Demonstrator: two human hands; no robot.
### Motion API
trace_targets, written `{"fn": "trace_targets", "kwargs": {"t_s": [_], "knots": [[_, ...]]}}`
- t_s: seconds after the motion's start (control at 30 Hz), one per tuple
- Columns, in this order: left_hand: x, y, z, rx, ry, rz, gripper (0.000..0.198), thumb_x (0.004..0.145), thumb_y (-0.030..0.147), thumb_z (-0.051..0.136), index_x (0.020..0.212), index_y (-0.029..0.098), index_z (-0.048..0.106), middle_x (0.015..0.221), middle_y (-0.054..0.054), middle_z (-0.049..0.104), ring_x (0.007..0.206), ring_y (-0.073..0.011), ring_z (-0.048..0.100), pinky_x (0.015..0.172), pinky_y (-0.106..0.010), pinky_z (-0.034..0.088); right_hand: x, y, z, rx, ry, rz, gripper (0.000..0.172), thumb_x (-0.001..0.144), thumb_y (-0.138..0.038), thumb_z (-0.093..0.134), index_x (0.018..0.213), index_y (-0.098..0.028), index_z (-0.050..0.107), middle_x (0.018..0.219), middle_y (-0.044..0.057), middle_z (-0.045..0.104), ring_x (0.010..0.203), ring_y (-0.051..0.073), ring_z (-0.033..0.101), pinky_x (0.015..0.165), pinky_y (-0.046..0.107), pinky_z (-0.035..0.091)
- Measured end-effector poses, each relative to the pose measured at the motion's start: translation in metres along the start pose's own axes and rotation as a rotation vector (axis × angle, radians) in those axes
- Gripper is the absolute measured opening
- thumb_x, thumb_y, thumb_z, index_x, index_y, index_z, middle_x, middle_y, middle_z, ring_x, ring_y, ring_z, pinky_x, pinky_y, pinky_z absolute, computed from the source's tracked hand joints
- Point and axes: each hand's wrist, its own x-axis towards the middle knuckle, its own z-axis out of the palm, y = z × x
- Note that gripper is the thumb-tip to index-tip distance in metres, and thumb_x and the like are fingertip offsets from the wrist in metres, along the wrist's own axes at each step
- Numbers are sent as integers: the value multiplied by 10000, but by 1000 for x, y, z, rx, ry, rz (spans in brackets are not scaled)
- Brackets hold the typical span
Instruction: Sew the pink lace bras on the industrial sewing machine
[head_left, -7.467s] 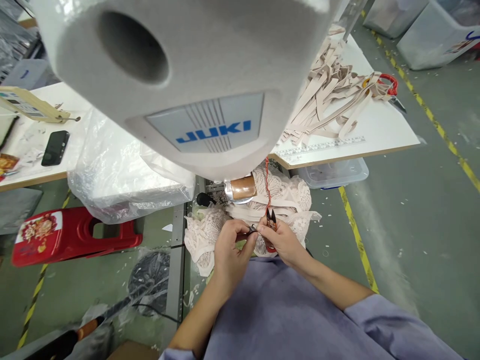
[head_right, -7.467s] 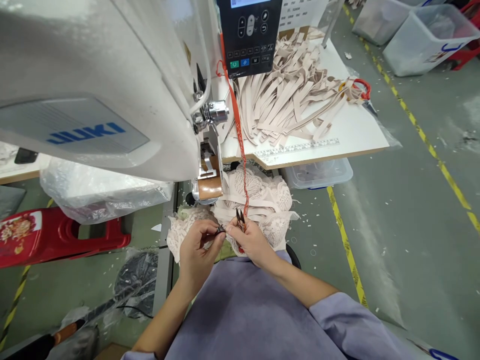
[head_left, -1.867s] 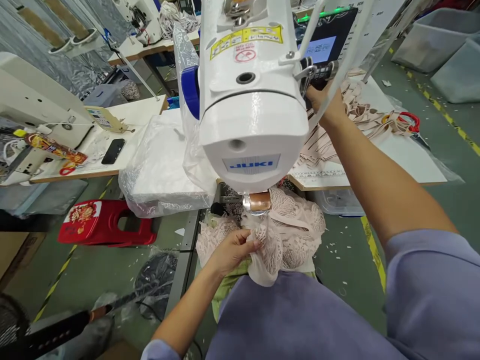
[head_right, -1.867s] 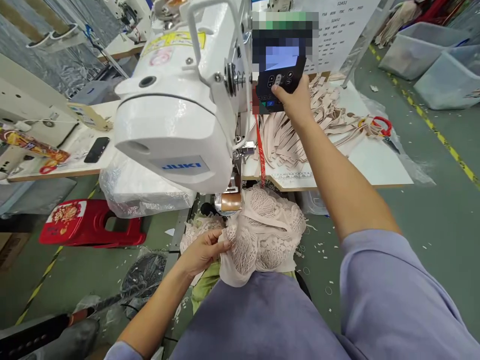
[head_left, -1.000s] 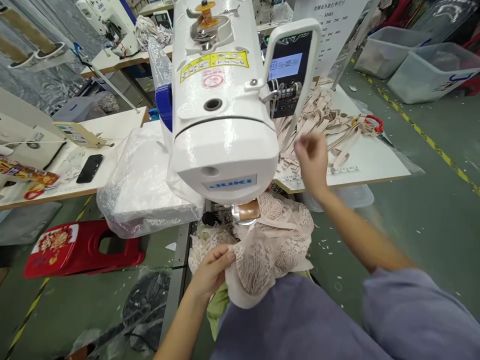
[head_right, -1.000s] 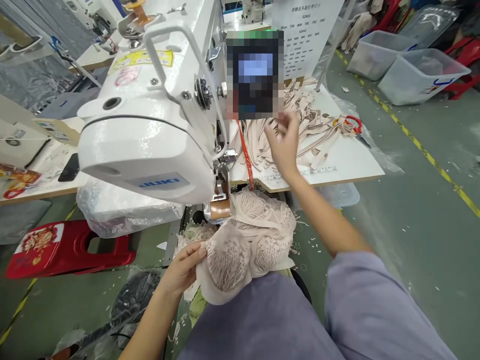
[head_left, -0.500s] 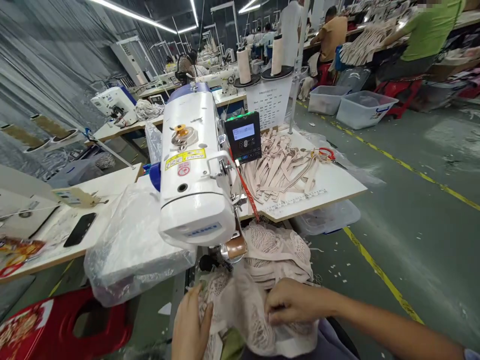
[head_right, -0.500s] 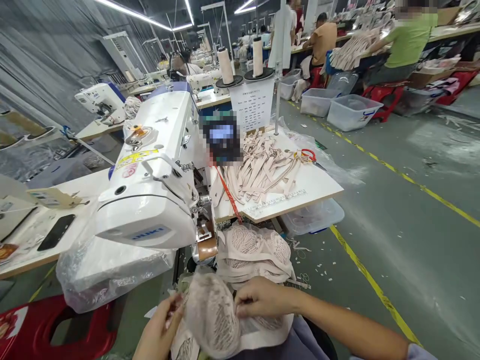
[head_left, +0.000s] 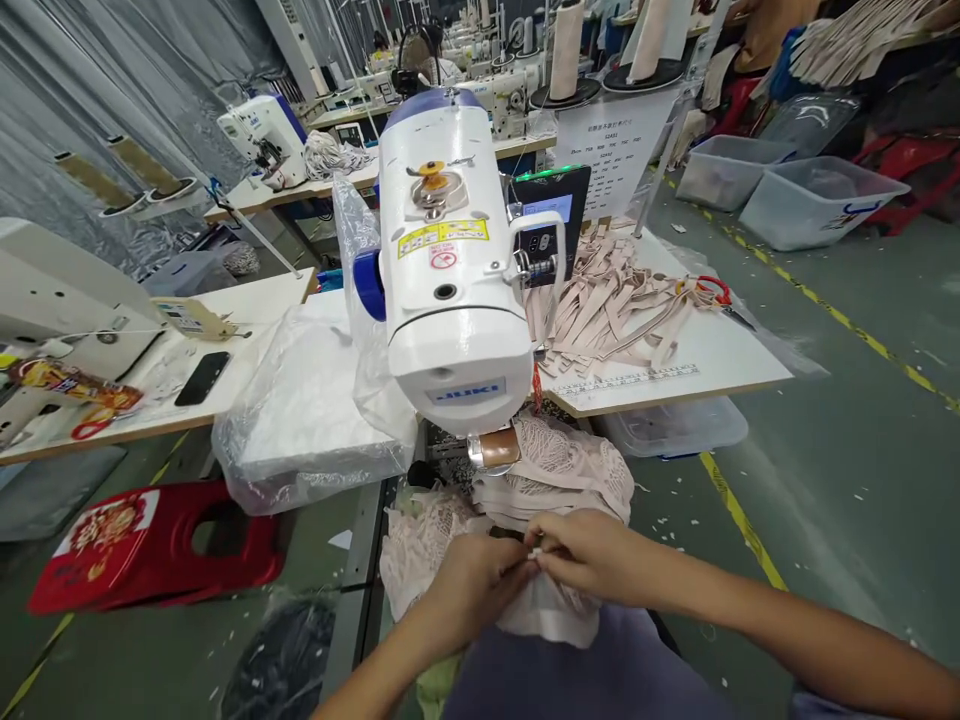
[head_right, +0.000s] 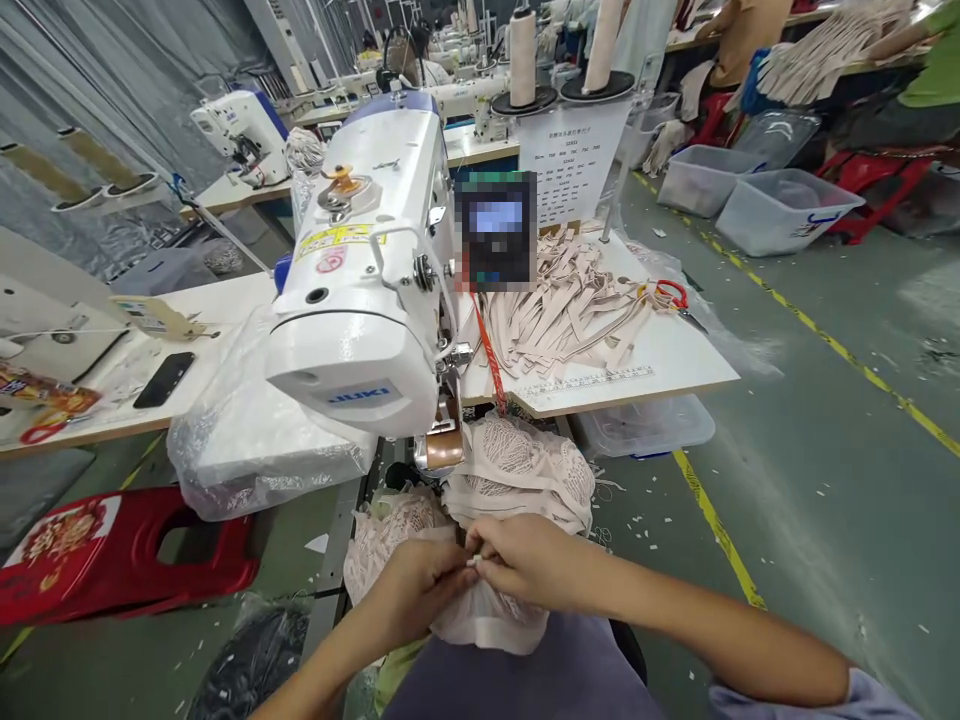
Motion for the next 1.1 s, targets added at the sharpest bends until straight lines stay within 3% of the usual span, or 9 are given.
{"fn": "trace_targets", "kwargs": {"t_s": [0.07, 0.23, 0.4, 0.5, 0.6, 0.7, 0.83, 0.97, 1.1], "knots": [[1, 5, -11, 68, 74, 30, 383, 955, 372, 489, 624, 179, 496, 547, 30, 422, 513, -97, 402, 528, -268, 191, 4, -2, -9, -38, 17, 9, 178, 922, -284, 520, 990, -203, 663, 786, 37, 722, 717, 184, 635, 628, 265, 359], [10, 24, -60, 140, 213, -25, 408, 907, 399, 572, 574, 177, 487, 530, 38, 422, 512, -96, 394, 519, -250, 201, 23, -8, -45, -35, 139, -130, 313, 946, -415, 523, 778, -201, 678, 729, 40, 685, 706, 175, 602, 636, 266, 364], [28, 29, -102, 49, 283, -188, 354, 861, 443, 626, 642, 169, 585, 519, 36, 446, 483, -102, 394, 493, -236, 241, 47, -3, -68, 31, 214, 21, 320, 895, -434, 589, 692, -192, 641, 655, 7, 628, 595, 143, 543, 565, 259, 314], [38, 23, -110, 22, 344, -137, 330, 850, 468, 634, 684, 184, 611, 526, 9, 509, 533, -149, 493, 524, -250, 362, 55, 1, -76, 81, 156, 65, 390, 899, -515, 570, 680, -198, 631, 630, 5, 587, 559, 143, 503, 540, 263, 315], [45, 18, -113, 1, 387, -57, 323, 849, 537, 609, 832, 216, 649, 634, -25, 626, 695, -215, 608, 685, -322, 513, 60, 5, -81, 111, 163, 49, 385, 878, -542, 592, 693, -209, 644, 638, 14, 585, 604, 173, 533, 582, 278, 385], [51, 16, -112, -6, 420, -19, 365, 829, 588, 607, 882, 229, 640, 692, -45, 666, 829, -243, 639, 834, -374, 545, 64, 9, -83, 138, 201, 26, 344, 850, -520, 629, 691, -216, 650, 652, 25, 603, 647, 197, 558, 633, 303, 442], [53, 16, -110, -6, 505, -11, 271, 862, 492, 598, 792, 231, 624, 680, -76, 652, 871, -262, 650, 760, -360, 570, 66, 9, -87, 155, 215, 11, 348, 839, -519, 651, 662, -221, 625, 606, 19, 574, 594, 177, 510, 571, 292, 424], [50, 11, -113, 93, 389, -71, 326, 920, 373, 464, 633, 236, 533, 640, -88, 617, 821, -246, 659, 676, -324, 573, 64, 0, -91, 173, 248, 13, 362, 827, -482, 662, 613, -210, 556, 575, 1, 532, 533, 136, 426, 489, 258, 318], [47, 2, -114, 327, 72, -191, 432, 908, 347, 329, 491, 255, 400, 547, -42, 553, 710, -216, 644, 563, -307, 537, 63, -4, -94, 211, 241, 34, 357, 810, -449, 684, 604, -204, 526, 571, -13, 512, 528, 123, 400, 496, 254, 284]]}}
